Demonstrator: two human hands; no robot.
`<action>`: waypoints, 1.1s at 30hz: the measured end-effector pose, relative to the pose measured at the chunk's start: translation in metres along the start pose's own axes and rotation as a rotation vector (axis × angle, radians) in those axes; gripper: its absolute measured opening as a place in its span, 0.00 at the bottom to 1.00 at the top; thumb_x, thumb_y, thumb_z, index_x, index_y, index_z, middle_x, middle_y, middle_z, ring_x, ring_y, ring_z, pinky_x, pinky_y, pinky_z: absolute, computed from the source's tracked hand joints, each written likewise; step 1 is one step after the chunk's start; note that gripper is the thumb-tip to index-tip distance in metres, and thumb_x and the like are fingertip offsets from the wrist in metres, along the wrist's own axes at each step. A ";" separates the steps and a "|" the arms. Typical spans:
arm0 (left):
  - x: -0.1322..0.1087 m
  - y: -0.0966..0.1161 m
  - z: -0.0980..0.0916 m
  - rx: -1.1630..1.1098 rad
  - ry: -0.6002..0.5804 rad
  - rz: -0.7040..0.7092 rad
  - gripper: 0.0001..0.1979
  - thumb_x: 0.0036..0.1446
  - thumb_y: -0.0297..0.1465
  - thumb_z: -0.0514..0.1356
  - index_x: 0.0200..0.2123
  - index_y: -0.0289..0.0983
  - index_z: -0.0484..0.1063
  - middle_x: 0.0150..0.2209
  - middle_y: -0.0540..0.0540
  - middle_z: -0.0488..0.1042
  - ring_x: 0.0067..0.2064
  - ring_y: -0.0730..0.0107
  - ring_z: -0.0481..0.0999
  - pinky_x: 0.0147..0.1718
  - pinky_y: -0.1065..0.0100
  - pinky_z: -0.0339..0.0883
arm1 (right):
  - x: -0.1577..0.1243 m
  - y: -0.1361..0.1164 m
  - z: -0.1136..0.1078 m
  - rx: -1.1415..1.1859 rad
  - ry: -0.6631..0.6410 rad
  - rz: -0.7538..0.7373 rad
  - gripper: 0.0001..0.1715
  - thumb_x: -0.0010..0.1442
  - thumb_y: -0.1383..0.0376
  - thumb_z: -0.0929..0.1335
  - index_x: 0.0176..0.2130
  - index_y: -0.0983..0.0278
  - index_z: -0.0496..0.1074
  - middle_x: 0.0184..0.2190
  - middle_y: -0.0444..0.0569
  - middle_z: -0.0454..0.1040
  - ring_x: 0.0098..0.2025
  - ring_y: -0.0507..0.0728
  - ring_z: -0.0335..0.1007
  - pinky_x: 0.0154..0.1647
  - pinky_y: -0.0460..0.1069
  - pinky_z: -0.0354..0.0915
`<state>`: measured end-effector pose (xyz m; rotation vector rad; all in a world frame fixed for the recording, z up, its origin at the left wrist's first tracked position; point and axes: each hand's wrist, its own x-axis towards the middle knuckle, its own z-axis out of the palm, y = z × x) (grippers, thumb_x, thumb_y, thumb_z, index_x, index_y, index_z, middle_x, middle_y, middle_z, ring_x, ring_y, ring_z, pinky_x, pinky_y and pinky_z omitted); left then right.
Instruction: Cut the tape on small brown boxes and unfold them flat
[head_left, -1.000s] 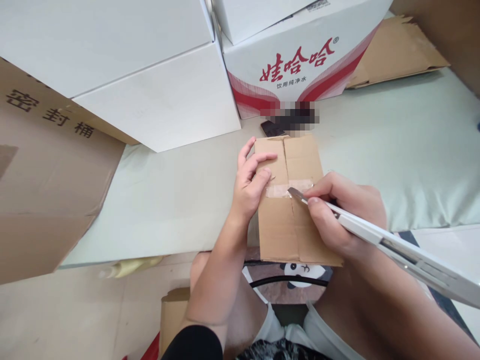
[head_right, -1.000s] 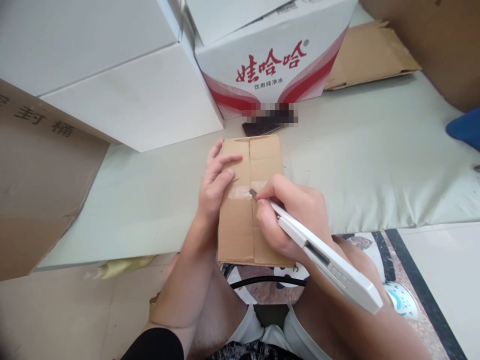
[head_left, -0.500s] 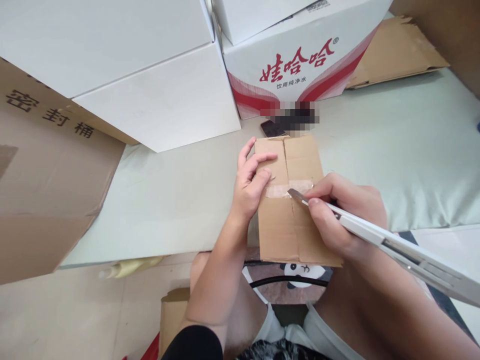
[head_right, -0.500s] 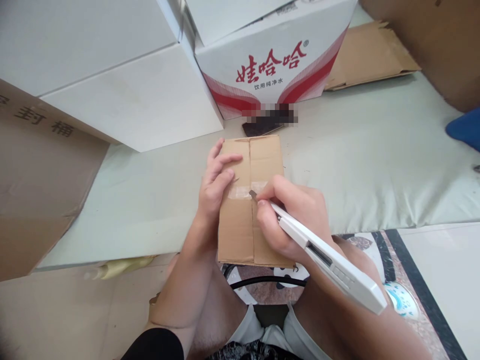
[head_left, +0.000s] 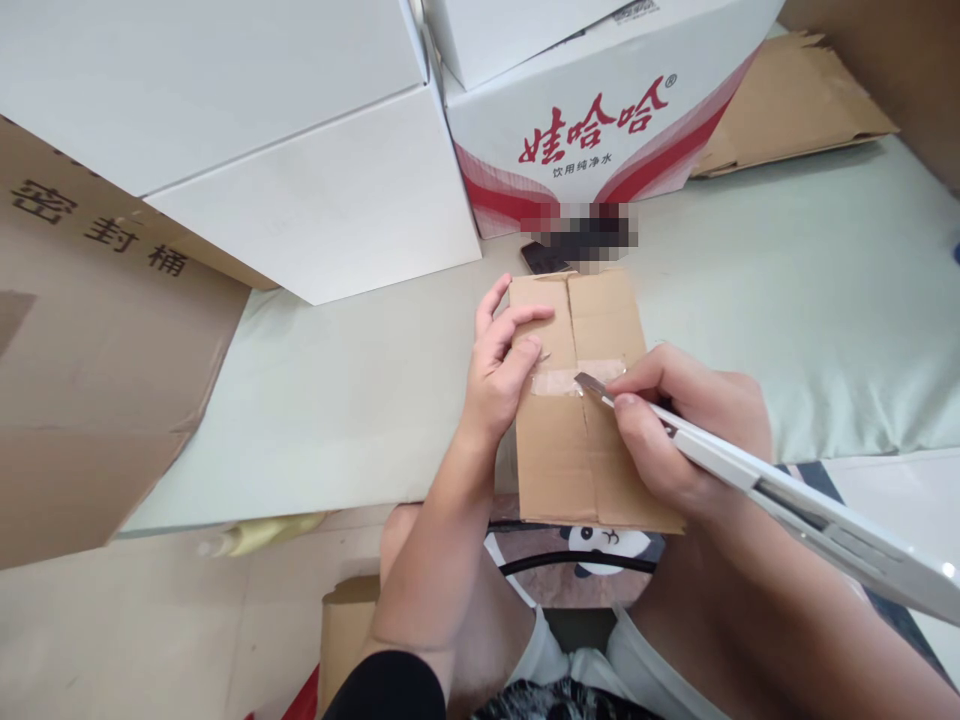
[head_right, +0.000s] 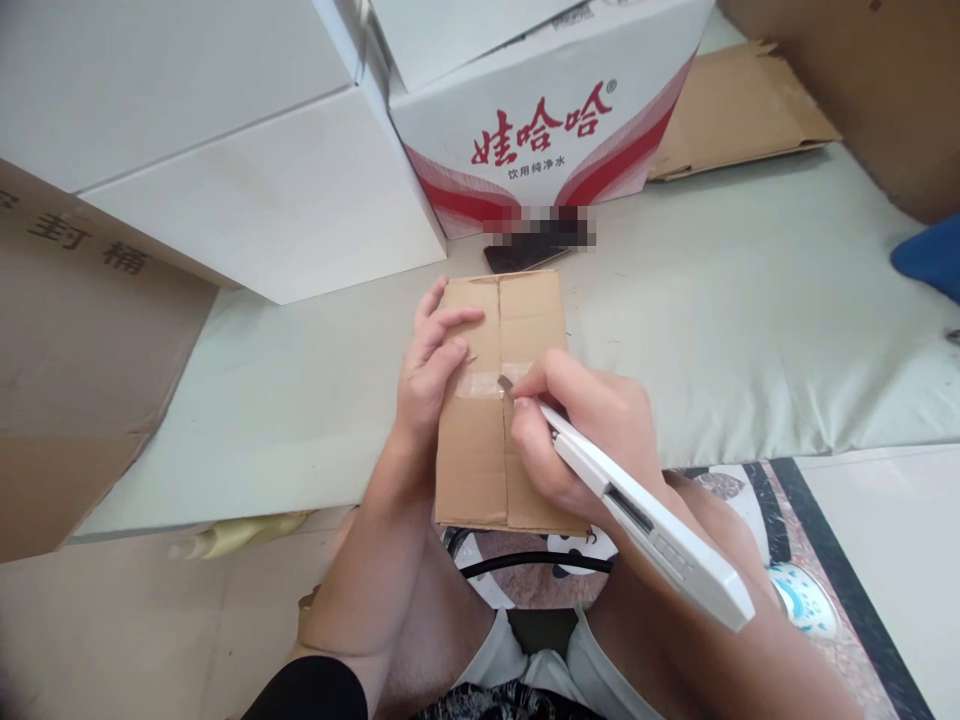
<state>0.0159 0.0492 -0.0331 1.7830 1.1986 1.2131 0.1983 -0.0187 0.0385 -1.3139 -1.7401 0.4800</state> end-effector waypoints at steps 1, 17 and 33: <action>0.000 0.000 0.000 -0.005 -0.001 -0.001 0.21 0.67 0.50 0.55 0.50 0.43 0.78 0.69 0.39 0.62 0.76 0.44 0.52 0.64 0.46 0.67 | 0.000 0.000 0.000 0.001 0.006 -0.003 0.06 0.55 0.68 0.64 0.28 0.59 0.66 0.15 0.37 0.65 0.15 0.48 0.57 0.17 0.45 0.53; 0.000 0.004 0.002 -0.057 0.013 -0.011 0.18 0.67 0.46 0.56 0.47 0.42 0.79 0.69 0.38 0.63 0.76 0.42 0.52 0.61 0.47 0.70 | -0.001 0.001 -0.001 0.006 -0.009 -0.031 0.08 0.53 0.71 0.64 0.26 0.59 0.64 0.13 0.36 0.62 0.14 0.47 0.54 0.17 0.45 0.52; 0.001 0.003 0.000 -0.078 -0.009 -0.007 0.17 0.67 0.44 0.57 0.48 0.41 0.79 0.70 0.39 0.61 0.76 0.42 0.51 0.65 0.46 0.65 | -0.001 0.002 -0.003 0.078 -0.061 0.034 0.07 0.53 0.70 0.64 0.25 0.59 0.64 0.15 0.38 0.65 0.15 0.48 0.55 0.17 0.46 0.51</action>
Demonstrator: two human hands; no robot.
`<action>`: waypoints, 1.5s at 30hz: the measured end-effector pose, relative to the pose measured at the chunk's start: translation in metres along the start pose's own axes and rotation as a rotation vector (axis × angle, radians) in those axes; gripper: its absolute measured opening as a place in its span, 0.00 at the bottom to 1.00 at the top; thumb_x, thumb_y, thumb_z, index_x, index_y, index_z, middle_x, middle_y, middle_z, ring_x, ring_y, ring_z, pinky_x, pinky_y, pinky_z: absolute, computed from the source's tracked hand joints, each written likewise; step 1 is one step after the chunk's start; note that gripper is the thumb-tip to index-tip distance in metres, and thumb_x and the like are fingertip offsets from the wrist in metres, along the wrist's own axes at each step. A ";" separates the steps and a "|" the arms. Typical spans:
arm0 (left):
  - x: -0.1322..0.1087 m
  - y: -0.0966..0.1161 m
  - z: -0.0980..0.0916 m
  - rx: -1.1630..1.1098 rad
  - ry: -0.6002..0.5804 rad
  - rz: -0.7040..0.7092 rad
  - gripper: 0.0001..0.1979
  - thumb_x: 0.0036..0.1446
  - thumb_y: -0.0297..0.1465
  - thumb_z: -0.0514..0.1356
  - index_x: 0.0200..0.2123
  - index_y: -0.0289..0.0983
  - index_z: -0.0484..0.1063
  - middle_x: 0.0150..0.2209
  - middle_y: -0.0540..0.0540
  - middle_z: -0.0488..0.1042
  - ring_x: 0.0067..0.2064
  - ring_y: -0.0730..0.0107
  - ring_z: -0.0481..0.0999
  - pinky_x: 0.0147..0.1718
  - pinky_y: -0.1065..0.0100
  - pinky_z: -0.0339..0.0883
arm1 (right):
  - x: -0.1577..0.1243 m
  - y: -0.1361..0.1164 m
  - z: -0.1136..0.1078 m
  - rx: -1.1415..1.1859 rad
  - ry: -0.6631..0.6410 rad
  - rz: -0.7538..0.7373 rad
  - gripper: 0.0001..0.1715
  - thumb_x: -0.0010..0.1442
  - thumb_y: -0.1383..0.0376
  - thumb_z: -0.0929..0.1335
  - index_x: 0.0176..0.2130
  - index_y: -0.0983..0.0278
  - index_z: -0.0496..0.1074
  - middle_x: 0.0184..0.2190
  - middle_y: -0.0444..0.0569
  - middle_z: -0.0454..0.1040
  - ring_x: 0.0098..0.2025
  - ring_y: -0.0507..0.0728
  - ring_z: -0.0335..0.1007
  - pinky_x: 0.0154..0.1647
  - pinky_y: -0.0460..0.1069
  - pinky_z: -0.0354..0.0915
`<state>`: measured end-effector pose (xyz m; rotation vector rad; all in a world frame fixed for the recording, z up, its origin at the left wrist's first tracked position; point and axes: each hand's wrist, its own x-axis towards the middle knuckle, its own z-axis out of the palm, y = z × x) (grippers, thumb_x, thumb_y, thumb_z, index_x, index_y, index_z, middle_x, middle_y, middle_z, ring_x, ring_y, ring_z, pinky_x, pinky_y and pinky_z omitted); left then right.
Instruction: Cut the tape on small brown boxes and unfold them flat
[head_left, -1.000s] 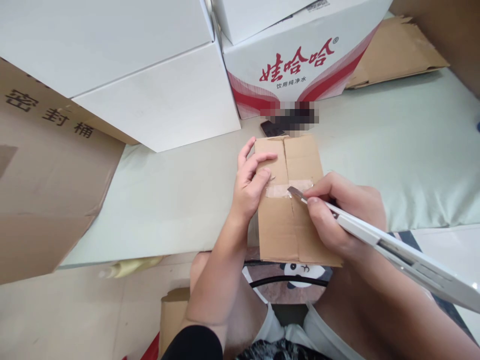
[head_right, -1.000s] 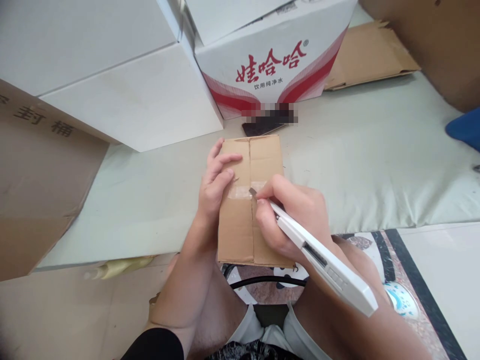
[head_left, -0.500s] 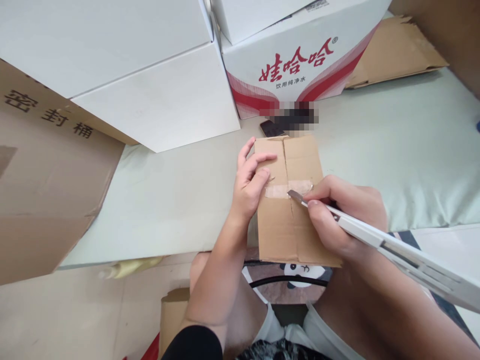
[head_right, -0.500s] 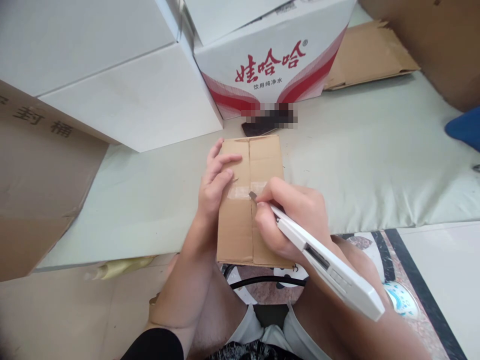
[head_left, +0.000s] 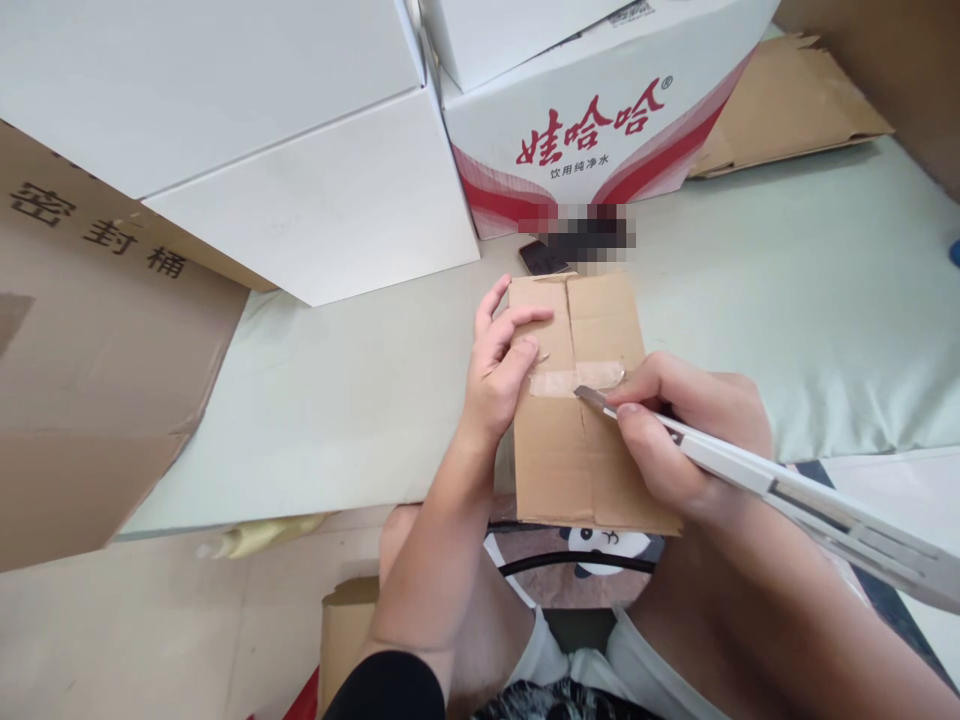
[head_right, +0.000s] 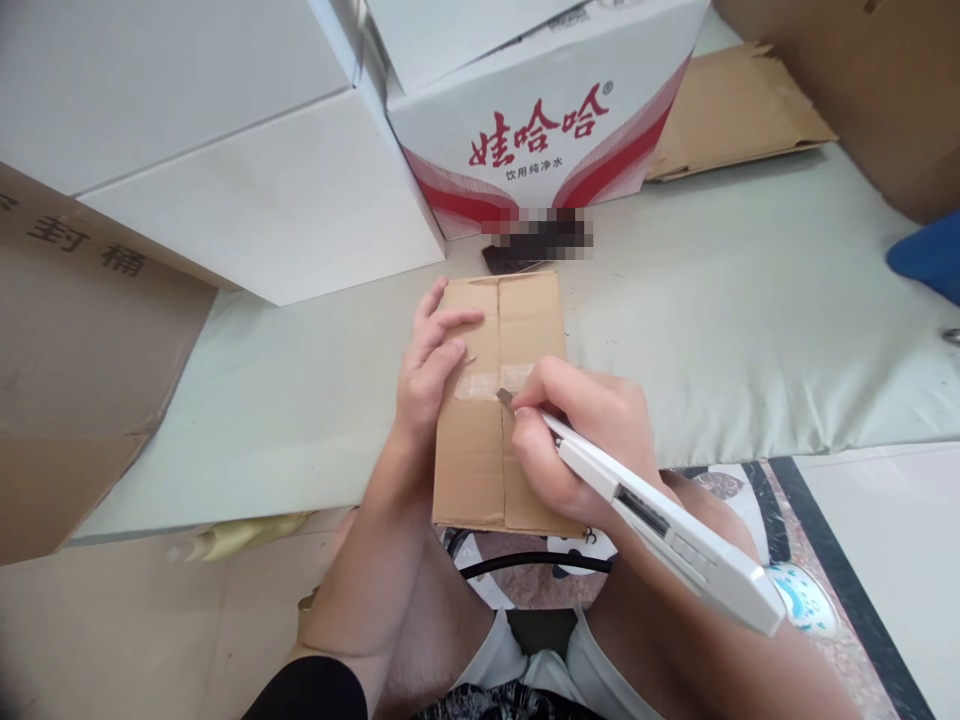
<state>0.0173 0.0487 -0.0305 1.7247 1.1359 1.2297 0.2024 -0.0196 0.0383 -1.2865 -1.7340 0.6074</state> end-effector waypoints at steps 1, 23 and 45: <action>0.000 0.000 0.000 -0.003 -0.002 0.001 0.17 0.67 0.44 0.57 0.48 0.41 0.79 0.70 0.39 0.61 0.76 0.43 0.51 0.65 0.46 0.65 | 0.000 0.000 0.000 -0.001 0.000 -0.002 0.07 0.53 0.70 0.64 0.25 0.59 0.65 0.15 0.38 0.65 0.15 0.48 0.56 0.17 0.46 0.51; 0.000 0.001 0.004 -0.077 0.019 -0.043 0.18 0.66 0.46 0.57 0.47 0.41 0.79 0.71 0.39 0.60 0.76 0.42 0.51 0.62 0.48 0.69 | -0.011 0.007 0.009 -0.015 0.165 -0.058 0.06 0.54 0.70 0.66 0.26 0.59 0.67 0.14 0.37 0.64 0.15 0.48 0.55 0.17 0.47 0.50; 0.005 -0.002 -0.013 -0.046 -0.018 -0.106 0.14 0.60 0.38 0.59 0.46 0.43 0.80 0.71 0.44 0.62 0.77 0.49 0.51 0.68 0.49 0.61 | -0.004 0.028 0.021 0.294 0.709 0.077 0.25 0.67 0.37 0.60 0.45 0.53 0.58 0.32 0.42 0.65 0.18 0.50 0.55 0.17 0.50 0.54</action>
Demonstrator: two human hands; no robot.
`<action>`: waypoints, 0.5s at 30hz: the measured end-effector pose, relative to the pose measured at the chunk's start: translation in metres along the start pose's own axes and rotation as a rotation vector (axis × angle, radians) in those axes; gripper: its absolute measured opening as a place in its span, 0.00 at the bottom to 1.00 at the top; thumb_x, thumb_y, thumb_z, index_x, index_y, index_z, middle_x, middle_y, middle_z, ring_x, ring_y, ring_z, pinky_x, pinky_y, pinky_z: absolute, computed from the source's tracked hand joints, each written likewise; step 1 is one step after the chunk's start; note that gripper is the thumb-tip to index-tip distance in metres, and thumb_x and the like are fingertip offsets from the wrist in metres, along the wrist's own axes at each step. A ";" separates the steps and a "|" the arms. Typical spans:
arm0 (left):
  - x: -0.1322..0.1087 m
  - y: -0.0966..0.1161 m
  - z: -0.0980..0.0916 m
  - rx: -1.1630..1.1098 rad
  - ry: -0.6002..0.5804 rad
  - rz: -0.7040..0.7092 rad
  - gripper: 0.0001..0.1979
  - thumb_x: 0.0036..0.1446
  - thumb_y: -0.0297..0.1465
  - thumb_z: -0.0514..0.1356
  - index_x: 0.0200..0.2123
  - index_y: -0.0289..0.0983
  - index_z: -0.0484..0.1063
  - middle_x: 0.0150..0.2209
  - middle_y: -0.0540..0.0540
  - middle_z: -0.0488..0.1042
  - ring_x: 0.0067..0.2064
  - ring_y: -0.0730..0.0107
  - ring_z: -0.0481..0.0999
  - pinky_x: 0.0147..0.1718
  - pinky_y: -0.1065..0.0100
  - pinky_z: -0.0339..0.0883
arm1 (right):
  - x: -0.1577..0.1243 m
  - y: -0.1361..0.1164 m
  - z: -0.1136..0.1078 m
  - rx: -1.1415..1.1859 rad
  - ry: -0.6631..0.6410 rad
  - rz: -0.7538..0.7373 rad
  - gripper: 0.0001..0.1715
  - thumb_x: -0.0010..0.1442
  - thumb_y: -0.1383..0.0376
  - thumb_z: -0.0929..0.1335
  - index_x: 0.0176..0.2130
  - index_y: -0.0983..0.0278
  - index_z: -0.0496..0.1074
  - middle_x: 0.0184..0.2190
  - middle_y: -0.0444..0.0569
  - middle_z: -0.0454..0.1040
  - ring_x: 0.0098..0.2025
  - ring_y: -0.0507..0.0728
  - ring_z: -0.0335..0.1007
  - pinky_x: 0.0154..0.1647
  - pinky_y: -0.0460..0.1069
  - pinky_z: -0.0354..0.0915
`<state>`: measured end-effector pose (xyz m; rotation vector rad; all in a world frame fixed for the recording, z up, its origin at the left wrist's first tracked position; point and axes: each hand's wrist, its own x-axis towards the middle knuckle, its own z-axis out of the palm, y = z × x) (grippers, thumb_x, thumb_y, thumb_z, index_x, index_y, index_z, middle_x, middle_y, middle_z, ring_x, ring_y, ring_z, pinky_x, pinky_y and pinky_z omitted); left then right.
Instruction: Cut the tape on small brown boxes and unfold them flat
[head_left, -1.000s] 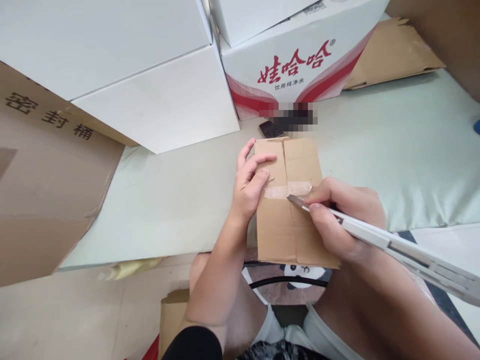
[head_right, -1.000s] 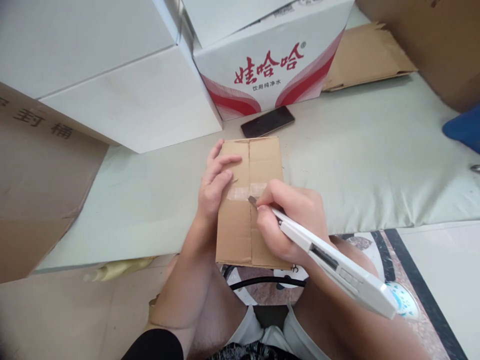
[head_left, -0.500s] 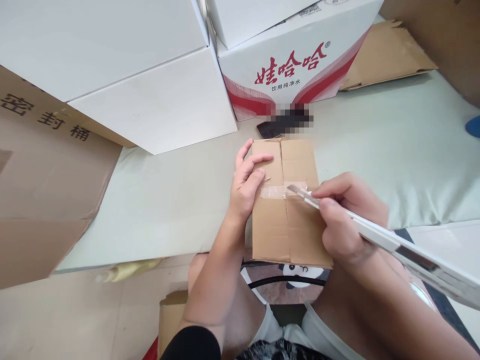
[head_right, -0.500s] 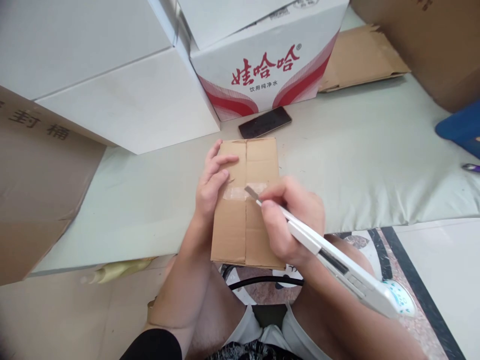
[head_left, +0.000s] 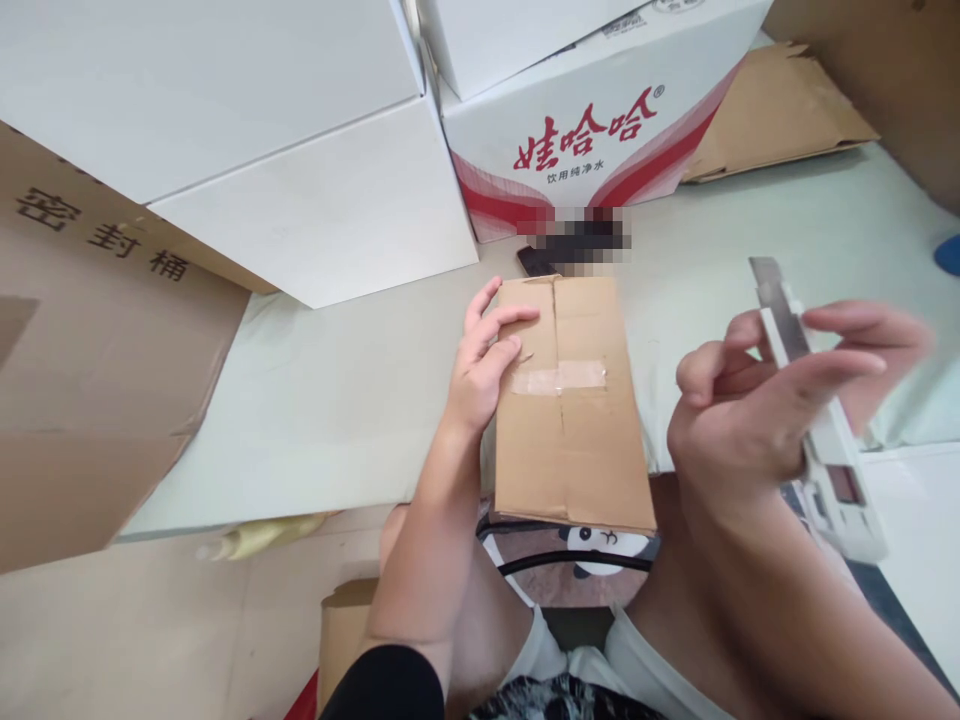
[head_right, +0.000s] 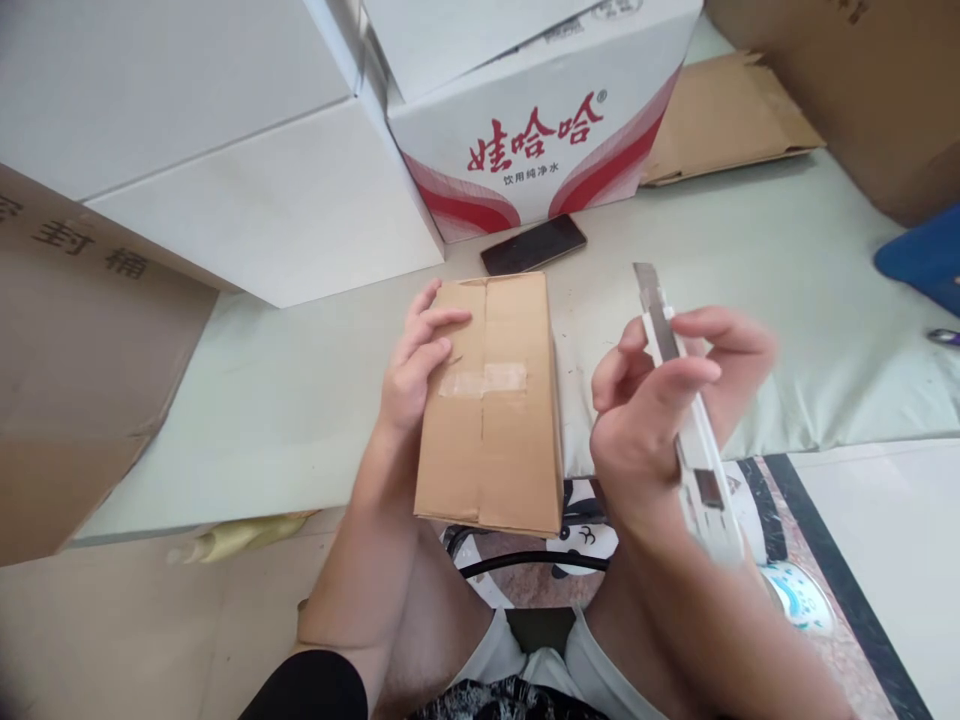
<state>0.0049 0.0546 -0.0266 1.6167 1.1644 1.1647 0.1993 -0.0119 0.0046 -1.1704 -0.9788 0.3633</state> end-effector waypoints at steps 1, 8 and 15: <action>0.001 -0.001 -0.004 -0.015 0.011 -0.012 0.14 0.59 0.37 0.60 0.46 0.43 0.80 0.71 0.45 0.62 0.77 0.49 0.51 0.69 0.49 0.59 | 0.004 0.003 0.000 0.000 -0.006 0.016 0.24 0.67 0.38 0.61 0.45 0.53 0.59 0.34 0.43 0.67 0.18 0.50 0.57 0.17 0.50 0.54; 0.003 -0.003 -0.034 -0.159 0.159 -0.154 0.17 0.49 0.30 0.58 0.43 0.42 0.78 0.69 0.48 0.67 0.72 0.50 0.62 0.61 0.55 0.69 | 0.015 0.028 0.007 -0.035 -0.192 0.215 0.18 0.69 0.47 0.65 0.47 0.57 0.65 0.39 0.47 0.77 0.26 0.52 0.76 0.25 0.49 0.68; -0.002 0.001 -0.058 -0.201 0.240 -0.347 0.17 0.54 0.36 0.61 0.48 0.44 0.74 0.60 0.47 0.75 0.46 0.59 0.81 0.31 0.65 0.74 | 0.018 0.039 0.000 -0.125 -0.318 0.225 0.11 0.70 0.53 0.64 0.47 0.56 0.65 0.41 0.50 0.80 0.35 0.57 0.82 0.33 0.53 0.74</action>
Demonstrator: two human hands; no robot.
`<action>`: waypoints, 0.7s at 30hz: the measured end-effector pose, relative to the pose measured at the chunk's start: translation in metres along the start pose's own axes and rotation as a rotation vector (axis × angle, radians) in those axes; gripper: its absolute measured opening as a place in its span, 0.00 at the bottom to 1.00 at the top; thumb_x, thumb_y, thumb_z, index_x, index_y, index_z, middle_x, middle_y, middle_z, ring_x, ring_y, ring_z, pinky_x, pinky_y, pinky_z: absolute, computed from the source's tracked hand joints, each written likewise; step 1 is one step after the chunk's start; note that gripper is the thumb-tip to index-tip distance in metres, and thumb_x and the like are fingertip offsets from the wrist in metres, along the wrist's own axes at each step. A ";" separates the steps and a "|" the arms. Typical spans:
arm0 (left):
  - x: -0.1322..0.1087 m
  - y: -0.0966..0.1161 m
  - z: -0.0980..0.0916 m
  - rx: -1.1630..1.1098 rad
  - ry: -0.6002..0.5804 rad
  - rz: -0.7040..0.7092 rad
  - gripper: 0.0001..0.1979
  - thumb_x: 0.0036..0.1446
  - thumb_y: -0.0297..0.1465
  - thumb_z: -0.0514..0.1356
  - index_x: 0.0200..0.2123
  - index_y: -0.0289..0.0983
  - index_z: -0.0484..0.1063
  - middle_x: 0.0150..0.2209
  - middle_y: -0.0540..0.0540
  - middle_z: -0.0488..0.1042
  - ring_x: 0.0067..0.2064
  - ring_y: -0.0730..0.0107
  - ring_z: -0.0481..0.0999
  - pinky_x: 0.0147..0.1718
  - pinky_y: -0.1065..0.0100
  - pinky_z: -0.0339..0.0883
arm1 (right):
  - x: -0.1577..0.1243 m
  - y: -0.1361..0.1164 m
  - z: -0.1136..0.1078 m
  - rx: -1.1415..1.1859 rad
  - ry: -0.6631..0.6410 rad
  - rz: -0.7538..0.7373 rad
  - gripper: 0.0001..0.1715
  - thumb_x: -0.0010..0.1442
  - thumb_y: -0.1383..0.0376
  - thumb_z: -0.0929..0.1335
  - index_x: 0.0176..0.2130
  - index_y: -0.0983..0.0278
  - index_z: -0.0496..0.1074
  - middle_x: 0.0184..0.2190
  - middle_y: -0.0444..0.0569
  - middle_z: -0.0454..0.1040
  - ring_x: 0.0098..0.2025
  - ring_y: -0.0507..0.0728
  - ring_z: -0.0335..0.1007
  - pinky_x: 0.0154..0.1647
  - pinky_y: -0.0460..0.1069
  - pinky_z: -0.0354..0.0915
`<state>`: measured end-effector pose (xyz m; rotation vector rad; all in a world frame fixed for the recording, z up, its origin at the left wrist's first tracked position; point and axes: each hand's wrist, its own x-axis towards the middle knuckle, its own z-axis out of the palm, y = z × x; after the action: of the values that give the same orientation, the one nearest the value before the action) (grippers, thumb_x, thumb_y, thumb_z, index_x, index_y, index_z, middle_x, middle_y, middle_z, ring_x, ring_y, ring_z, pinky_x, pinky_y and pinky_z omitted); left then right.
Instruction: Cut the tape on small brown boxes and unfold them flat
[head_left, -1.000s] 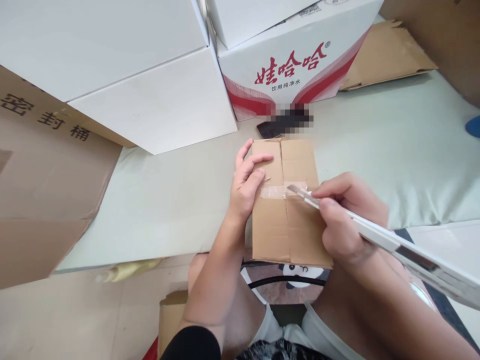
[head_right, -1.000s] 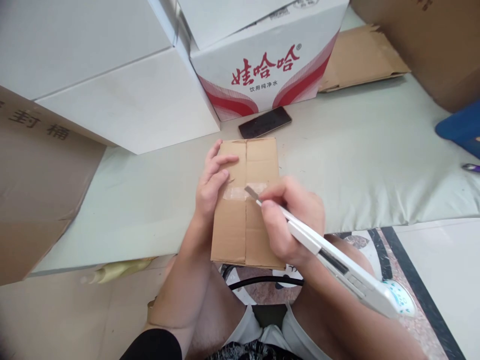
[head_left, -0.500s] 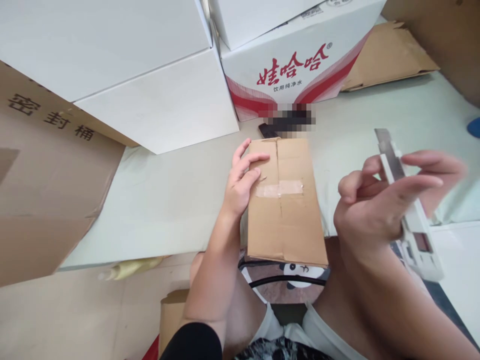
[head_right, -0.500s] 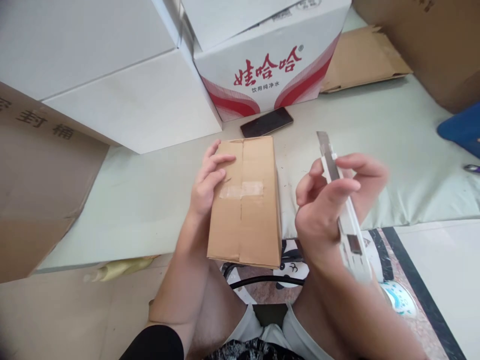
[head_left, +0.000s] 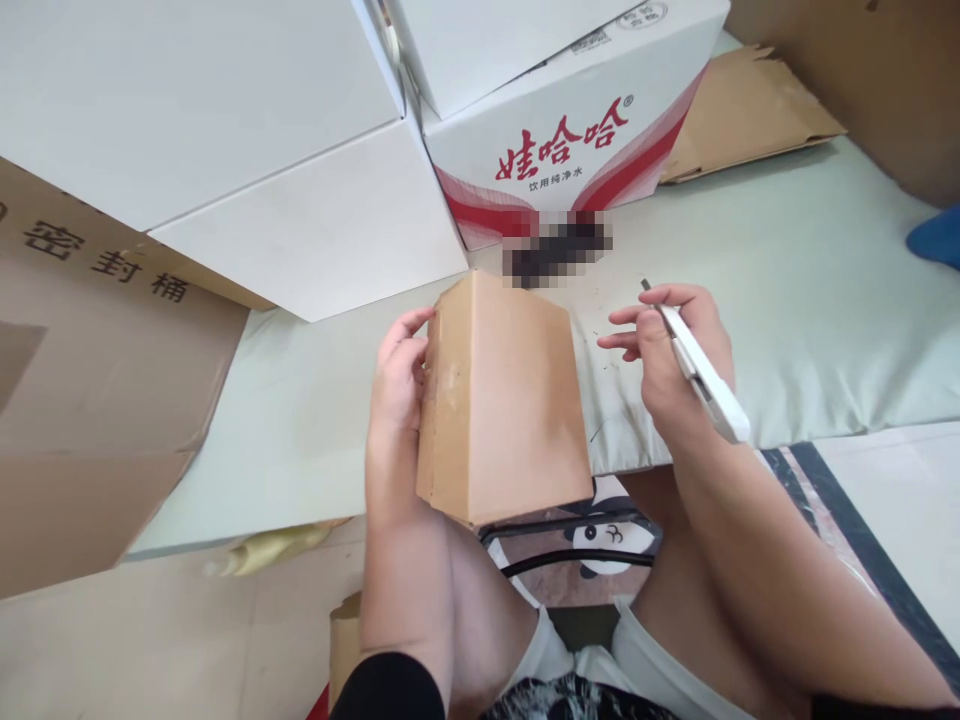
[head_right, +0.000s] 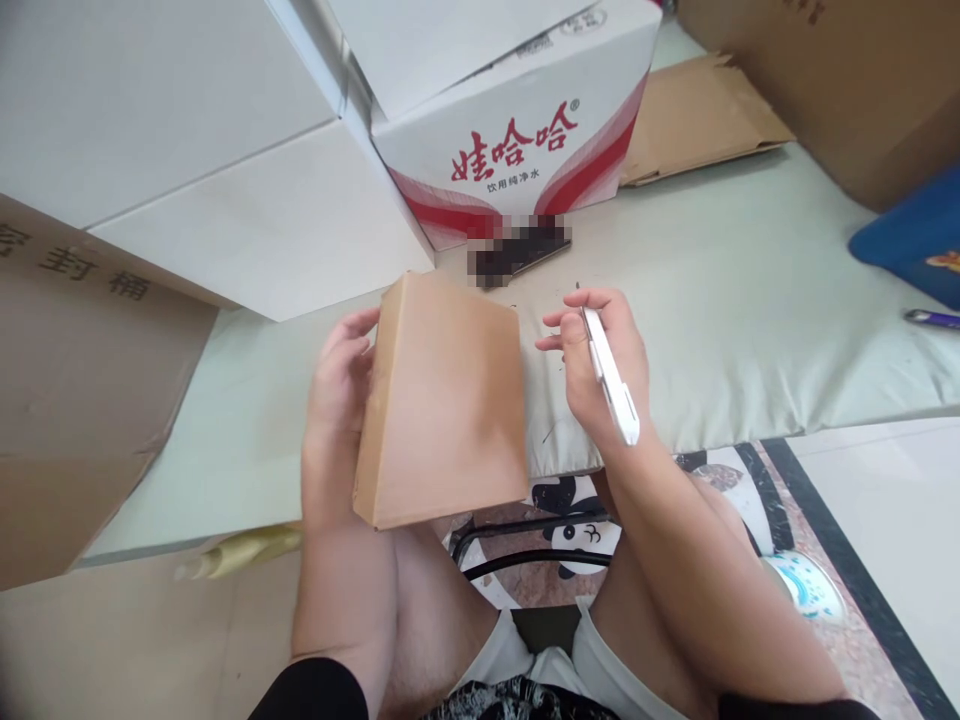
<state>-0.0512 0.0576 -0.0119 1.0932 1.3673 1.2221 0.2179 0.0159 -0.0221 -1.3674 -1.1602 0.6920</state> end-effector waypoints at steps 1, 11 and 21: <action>0.000 0.001 -0.003 -0.001 -0.020 -0.007 0.17 0.55 0.40 0.63 0.49 0.45 0.74 0.61 0.48 0.74 0.44 0.59 0.81 0.30 0.65 0.73 | 0.001 0.002 -0.001 -0.009 -0.014 0.007 0.10 0.69 0.54 0.64 0.47 0.56 0.65 0.41 0.50 0.80 0.36 0.57 0.82 0.35 0.54 0.74; -0.006 0.002 0.001 0.024 -0.170 0.119 0.34 0.45 0.50 0.74 0.54 0.45 0.71 0.58 0.42 0.75 0.57 0.50 0.78 0.41 0.63 0.78 | 0.000 0.002 0.003 -0.123 -0.261 0.162 0.22 0.57 0.55 0.70 0.49 0.58 0.65 0.51 0.56 0.80 0.42 0.61 0.80 0.46 0.63 0.74; -0.009 0.002 0.015 0.233 -0.329 0.229 0.34 0.51 0.55 0.69 0.57 0.47 0.72 0.76 0.40 0.51 0.71 0.41 0.64 0.56 0.55 0.75 | -0.006 -0.010 0.001 0.048 -0.001 -0.055 0.19 0.67 0.52 0.63 0.52 0.57 0.69 0.42 0.50 0.79 0.37 0.57 0.78 0.37 0.54 0.72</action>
<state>-0.0351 0.0512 -0.0092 1.5750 1.1718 1.0007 0.2130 0.0091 -0.0135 -1.2901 -1.1708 0.6772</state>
